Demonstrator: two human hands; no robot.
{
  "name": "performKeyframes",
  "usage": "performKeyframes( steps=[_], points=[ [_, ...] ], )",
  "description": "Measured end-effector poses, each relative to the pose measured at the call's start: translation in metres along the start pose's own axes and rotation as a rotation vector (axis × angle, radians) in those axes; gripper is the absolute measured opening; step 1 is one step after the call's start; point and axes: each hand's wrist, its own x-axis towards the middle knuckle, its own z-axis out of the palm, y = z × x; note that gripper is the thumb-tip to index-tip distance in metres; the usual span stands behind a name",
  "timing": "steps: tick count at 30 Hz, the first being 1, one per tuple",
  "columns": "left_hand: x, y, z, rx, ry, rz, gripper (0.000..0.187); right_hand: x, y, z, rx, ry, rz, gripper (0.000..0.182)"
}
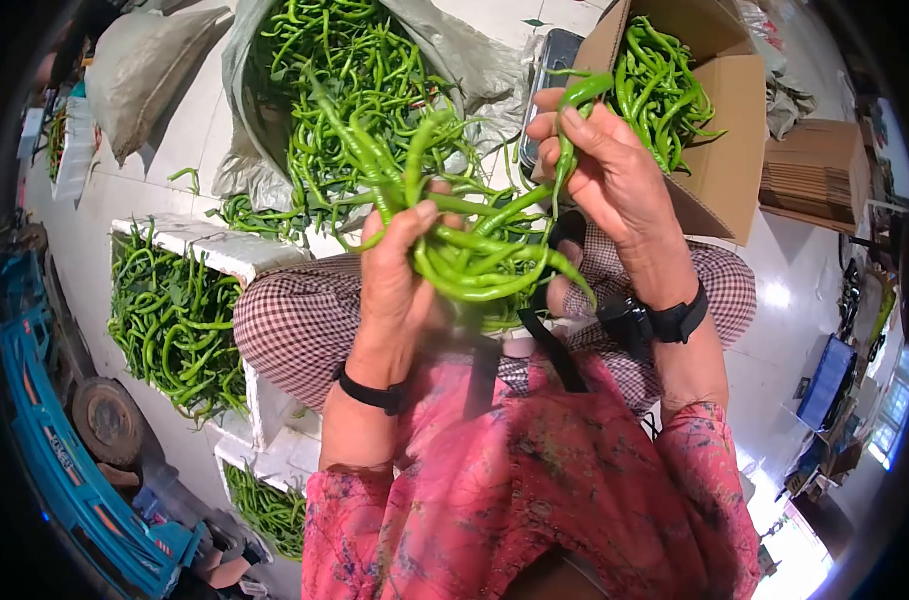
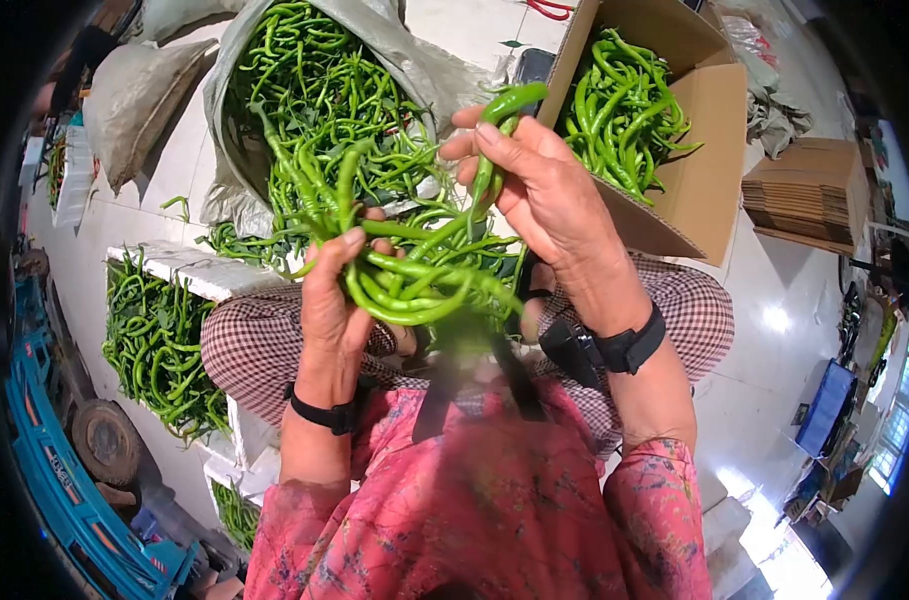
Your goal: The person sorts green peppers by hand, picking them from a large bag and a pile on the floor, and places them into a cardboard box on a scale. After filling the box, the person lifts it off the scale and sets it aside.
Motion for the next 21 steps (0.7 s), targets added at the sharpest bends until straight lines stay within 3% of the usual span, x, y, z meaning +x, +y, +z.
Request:
performKeyframes(
  steps=[6, 10, 12, 18, 20, 21],
  points=[
    [-0.003, 0.008, -0.004, -0.236, -0.194, -0.047, 0.039, -0.004, -0.036, 0.001, 0.003, 0.041, -0.085, 0.030],
    [-0.002, 0.005, -0.001, -0.252, -0.091, 0.087, 0.037, -0.006, -0.046, 0.001, 0.015, 0.049, -0.253, 0.030],
    [0.005, 0.006, -0.008, -0.320, -0.133, 0.061, 0.032, -0.007, -0.042, 0.007, -0.051, 0.087, -0.166, 0.029],
    [-0.001, 0.007, -0.010, -0.119, 0.044, 0.013, 0.027, -0.006, -0.074, -0.013, 0.018, 0.099, -0.425, 0.027],
    [-0.001, 0.008, -0.011, -0.135, 0.093, 0.010, 0.026, -0.011, -0.089, 0.003, -0.079, 0.372, -0.478, 0.033],
    [0.004, 0.006, -0.010, -0.147, 0.050, 0.001, 0.027, -0.011, -0.093, 0.003, -0.074, 0.384, -0.502, 0.028]
  ],
)
